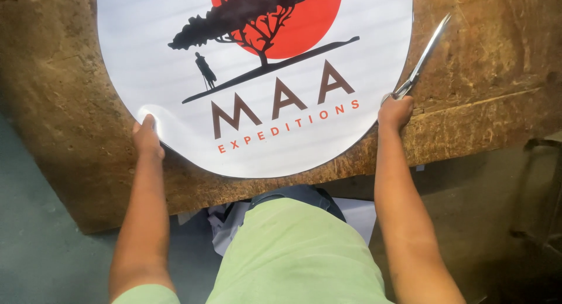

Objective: The person uses large shears to cut a circular shape out of a large white sheet of material featuring a printed logo. They carefully follow a pre-drawn circular outline, trimming the excess material from the edges and discarding the cut pieces onto the floor.

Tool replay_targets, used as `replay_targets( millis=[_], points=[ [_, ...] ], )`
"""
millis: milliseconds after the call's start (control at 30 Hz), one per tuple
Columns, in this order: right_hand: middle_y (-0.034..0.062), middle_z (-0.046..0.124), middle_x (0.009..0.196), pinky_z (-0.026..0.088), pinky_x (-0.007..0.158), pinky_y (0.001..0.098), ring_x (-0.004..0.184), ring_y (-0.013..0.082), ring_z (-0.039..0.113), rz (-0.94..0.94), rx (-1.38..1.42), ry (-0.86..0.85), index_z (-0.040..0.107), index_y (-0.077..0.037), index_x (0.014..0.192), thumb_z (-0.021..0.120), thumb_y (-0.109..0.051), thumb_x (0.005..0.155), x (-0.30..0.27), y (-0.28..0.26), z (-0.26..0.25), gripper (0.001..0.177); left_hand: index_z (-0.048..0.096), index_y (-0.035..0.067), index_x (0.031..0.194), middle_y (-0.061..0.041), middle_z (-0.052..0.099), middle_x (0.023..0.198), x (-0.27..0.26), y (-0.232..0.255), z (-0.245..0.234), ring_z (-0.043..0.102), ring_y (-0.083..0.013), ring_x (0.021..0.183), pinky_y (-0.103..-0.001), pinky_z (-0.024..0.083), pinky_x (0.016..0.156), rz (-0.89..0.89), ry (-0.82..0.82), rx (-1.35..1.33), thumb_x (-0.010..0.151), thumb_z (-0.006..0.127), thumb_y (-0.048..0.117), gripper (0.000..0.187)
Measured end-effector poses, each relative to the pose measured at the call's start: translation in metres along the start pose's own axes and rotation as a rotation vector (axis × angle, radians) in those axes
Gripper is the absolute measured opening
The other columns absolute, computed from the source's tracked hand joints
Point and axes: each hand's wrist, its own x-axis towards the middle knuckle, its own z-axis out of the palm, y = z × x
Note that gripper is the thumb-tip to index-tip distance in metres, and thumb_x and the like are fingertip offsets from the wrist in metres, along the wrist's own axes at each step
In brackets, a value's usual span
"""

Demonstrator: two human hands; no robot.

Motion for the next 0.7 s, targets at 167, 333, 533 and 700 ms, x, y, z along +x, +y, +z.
replay_targets(
  millis=[167, 333, 533, 700],
  points=[
    [0.0128, 0.076, 0.096, 0.061, 0.09, 0.0507, 0.102, 0.0385, 0.077, 0.035, -0.049, -0.038, 0.075, -0.007, 0.102, 0.076, -0.022, 0.089, 0.019, 0.012, 0.007, 0.02, 0.04, 0.006, 0.164, -0.026, 0.047, 0.164, -0.013, 0.011, 0.003, 0.037, -0.0418, 0.155, -0.061, 0.029, 0.128, -0.039, 0.007, -0.008, 0.114, 0.068, 0.03, 0.062],
    [0.0072, 0.077, 0.095, 0.062, 0.089, 0.0493, 0.103, 0.0352, 0.077, 0.083, -0.023, -0.084, 0.077, -0.012, 0.102, 0.082, -0.031, 0.084, 0.005, -0.007, -0.011, 0.027, 0.039, 0.008, 0.165, -0.024, 0.045, 0.166, -0.04, 0.03, 0.006, 0.035, -0.0399, 0.157, -0.06, 0.028, 0.129, -0.084, 0.009, 0.012, 0.113, 0.068, 0.03, 0.063],
    [0.0055, 0.069, 0.084, 0.056, 0.084, 0.0422, 0.09, 0.0267, 0.071, 0.164, 0.381, -0.245, 0.075, -0.013, 0.092, 0.079, -0.025, 0.081, 0.023, 0.041, -0.013, 0.017, 0.039, 0.007, 0.164, -0.028, 0.043, 0.165, -0.022, 0.004, 0.007, 0.034, -0.0438, 0.157, -0.06, 0.027, 0.13, -0.086, -0.02, -0.067, 0.114, 0.068, 0.026, 0.061],
    [0.0008, 0.056, 0.084, 0.049, 0.083, 0.0322, 0.087, 0.0174, 0.06, 0.201, 0.668, -0.333, 0.068, -0.013, 0.092, 0.075, -0.018, 0.08, -0.015, 0.041, -0.086, 0.014, 0.045, 0.01, 0.162, -0.026, 0.048, 0.162, -0.022, -0.006, 0.016, 0.038, -0.0432, 0.154, -0.061, 0.031, 0.128, -0.095, -0.044, -0.058, 0.112, 0.071, 0.028, 0.059]
  ],
)
